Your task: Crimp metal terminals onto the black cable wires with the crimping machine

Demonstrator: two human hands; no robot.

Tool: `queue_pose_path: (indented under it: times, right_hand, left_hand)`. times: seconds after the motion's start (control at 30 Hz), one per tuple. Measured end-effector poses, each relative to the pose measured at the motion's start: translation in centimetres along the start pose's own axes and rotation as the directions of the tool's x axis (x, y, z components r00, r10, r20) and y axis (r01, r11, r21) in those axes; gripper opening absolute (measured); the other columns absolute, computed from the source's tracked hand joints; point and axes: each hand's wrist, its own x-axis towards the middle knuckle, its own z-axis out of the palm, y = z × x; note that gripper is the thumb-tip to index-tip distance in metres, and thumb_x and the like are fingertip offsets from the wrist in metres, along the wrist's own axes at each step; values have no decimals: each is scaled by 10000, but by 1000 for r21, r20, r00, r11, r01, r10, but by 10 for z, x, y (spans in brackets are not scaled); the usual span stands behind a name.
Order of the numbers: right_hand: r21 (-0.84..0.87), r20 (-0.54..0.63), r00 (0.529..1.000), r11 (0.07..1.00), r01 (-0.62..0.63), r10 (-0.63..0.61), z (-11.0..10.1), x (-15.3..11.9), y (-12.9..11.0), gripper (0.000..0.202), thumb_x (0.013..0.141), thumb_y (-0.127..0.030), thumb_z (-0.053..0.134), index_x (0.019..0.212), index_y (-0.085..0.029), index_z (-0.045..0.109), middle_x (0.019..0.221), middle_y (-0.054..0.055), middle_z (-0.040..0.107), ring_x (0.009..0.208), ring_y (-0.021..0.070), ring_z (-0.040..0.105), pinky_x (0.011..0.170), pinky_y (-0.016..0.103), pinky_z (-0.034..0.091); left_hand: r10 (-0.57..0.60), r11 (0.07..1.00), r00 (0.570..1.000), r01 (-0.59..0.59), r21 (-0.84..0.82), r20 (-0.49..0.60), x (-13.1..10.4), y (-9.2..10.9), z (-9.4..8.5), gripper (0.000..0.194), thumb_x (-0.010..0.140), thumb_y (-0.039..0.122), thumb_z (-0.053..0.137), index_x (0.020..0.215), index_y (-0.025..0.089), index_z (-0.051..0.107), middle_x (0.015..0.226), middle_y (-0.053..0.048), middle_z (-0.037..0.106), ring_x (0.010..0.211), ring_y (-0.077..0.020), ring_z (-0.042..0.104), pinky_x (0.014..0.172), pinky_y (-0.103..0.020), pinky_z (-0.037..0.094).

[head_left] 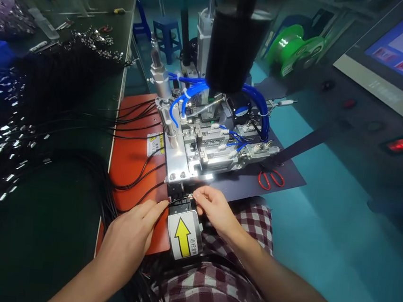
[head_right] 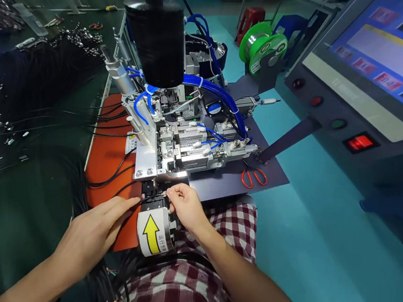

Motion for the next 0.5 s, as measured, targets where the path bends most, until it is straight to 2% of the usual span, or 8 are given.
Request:
queue_pose_path:
  times: [0.13,0.23,0.33,0.4,0.5]
  right_hand:
    - [0,-1,1000,1000,1,-1,0,1,1,238,789,-389,563,682,-182,512,472,-70,464,451,97,410,505,251,304]
    - [-3,4,1000,1000,4,-4,-1,1,0,249,789,-395,561,668,-185,504,473,-70,461,457,99,412,513,254,311]
    - [-2,11,1000,1000,1,-1,-1,0,-1,251,794,-393,557,664,-185,500,472,-70,461,463,100,408,525,257,314]
    - [0,13,1000,1000,-6,6,-1,0,-1,242,794,-387,559,677,-182,507,472,-69,464,468,100,408,533,258,315]
    - [7,15,1000,1000,-8,8,-1,1,0,239,792,-389,563,686,-180,513,478,-67,465,470,102,404,526,256,308]
  left_hand:
    - [156,974,988,-151,168,-18,14,-4,-12,408,815,1,352,1051,175,637,926,-67,653,677,-175,616,516,-263,463]
    - [217,928,975,-221,300,49,19,8,-13,359,783,-23,372,936,117,666,831,-97,629,643,-214,592,523,-316,488]
    - [155,938,985,-172,300,82,11,22,-4,416,734,-76,353,1019,42,632,871,-134,608,745,-247,597,623,-355,529]
    - [73,975,996,-83,206,58,4,26,3,487,718,-96,334,1137,6,561,966,-159,584,870,-253,590,715,-352,537]
    - [-63,998,997,62,27,43,2,24,11,546,753,-67,345,1272,62,456,1086,-154,532,929,-231,576,709,-313,540]
